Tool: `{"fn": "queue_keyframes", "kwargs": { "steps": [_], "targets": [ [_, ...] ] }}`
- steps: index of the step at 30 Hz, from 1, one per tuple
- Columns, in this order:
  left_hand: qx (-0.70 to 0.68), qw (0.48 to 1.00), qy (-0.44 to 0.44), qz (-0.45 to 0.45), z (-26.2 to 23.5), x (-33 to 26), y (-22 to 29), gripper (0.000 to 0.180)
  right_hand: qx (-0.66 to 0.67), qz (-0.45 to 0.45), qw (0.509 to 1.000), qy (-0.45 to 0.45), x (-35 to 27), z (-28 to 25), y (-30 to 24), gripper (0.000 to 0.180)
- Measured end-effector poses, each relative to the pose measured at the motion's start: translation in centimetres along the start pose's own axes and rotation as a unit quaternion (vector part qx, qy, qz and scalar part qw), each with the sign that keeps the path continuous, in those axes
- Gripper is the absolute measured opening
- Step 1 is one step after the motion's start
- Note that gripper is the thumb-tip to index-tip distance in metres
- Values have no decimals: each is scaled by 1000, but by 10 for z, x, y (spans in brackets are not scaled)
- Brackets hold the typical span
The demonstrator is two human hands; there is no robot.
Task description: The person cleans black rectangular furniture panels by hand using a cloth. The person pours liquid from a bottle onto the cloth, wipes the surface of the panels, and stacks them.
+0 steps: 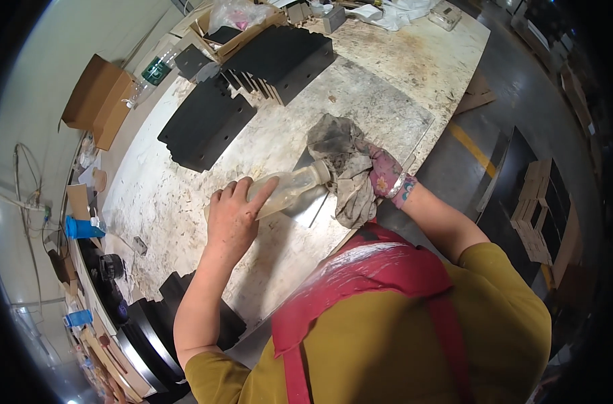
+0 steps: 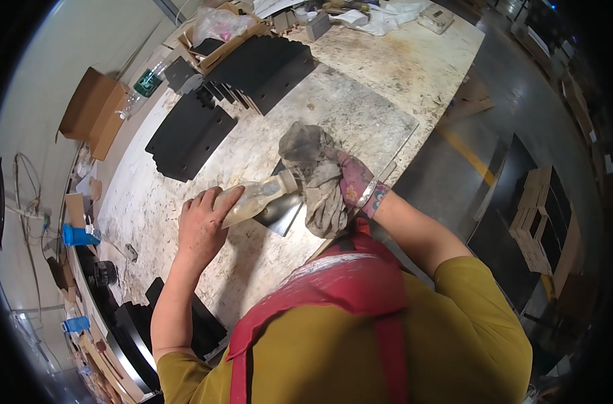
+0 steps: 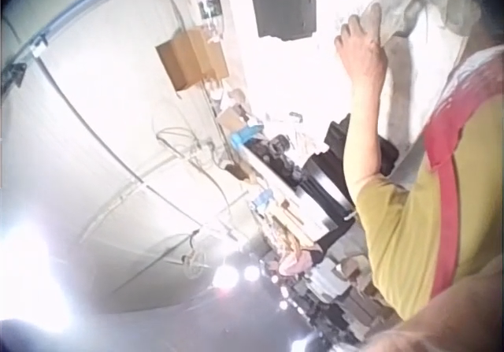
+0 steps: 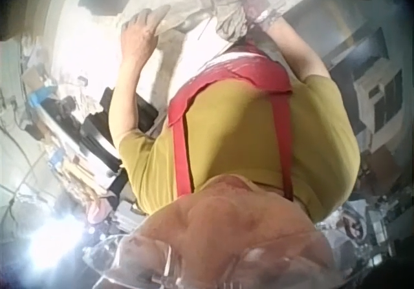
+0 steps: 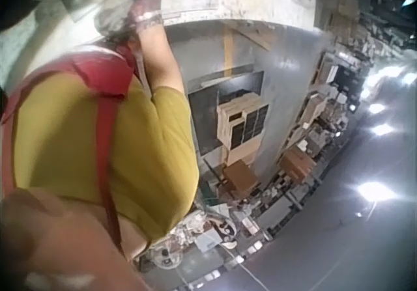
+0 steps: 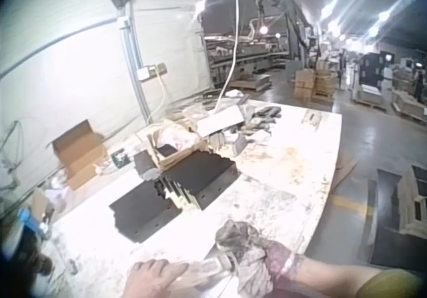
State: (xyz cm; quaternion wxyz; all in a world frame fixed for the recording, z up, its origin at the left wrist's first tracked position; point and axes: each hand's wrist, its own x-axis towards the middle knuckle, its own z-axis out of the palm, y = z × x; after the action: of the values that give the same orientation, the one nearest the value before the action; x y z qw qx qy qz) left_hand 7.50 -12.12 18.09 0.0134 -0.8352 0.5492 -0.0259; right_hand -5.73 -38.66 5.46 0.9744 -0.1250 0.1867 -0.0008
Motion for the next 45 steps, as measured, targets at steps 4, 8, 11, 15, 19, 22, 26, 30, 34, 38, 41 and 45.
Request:
{"fn": "queue_keyframes", "kwargs": {
  "steps": [4, 8, 11, 15, 19, 22, 26, 30, 34, 38, 41, 45],
  "targets": [
    [-11, 1000, 17, -19, 13, 3, -10, 72, 19, 49, 999, 4, -2, 3, 10, 40],
    [-33, 997, -32, -64, 33, 3, -16, 82, 29, 51, 996, 61, 6, 5, 28, 42],
    [-128, 987, 32, -87, 55, -19, -42, 83, -30, 112, 973, 201, -10, 100, 18, 42],
    [-107, 970, 166, -140, 60, -22, -72, 73, 34, 55, 995, 73, 44, 35, 32, 22],
    [-180, 842, 374, -343, 107, -43, -168, 76, 51, 63, 992, 97, 1, 60, 5, 32],
    [-179, 791, 390, -436, 131, -12, -202, 86, 24, -72, 994, 80, 3, -27, -7, 41],
    [-246, 712, 430, -498, 162, -12, -223, 85, -14, -172, 971, 166, -32, -28, -29, 40],
    [-269, 678, 414, -545, 195, -44, -239, 93, -13, -189, 959, 213, -47, -3, -58, 38],
    [-346, 682, 418, -490, 163, -52, -164, 99, -90, -241, 964, 73, -45, -39, -105, 39],
    [-583, 687, 231, -367, 147, -45, 3, 106, -114, -236, 958, -113, -57, -38, -128, 40],
    [-368, 873, 72, -311, 128, -48, 69, 121, -272, -308, 894, 180, -31, 1, -101, 36],
    [-260, 917, 138, -268, 142, -22, 74, 109, -888, -305, 345, -10, 19, 37, -9, 27]
  ]
}}
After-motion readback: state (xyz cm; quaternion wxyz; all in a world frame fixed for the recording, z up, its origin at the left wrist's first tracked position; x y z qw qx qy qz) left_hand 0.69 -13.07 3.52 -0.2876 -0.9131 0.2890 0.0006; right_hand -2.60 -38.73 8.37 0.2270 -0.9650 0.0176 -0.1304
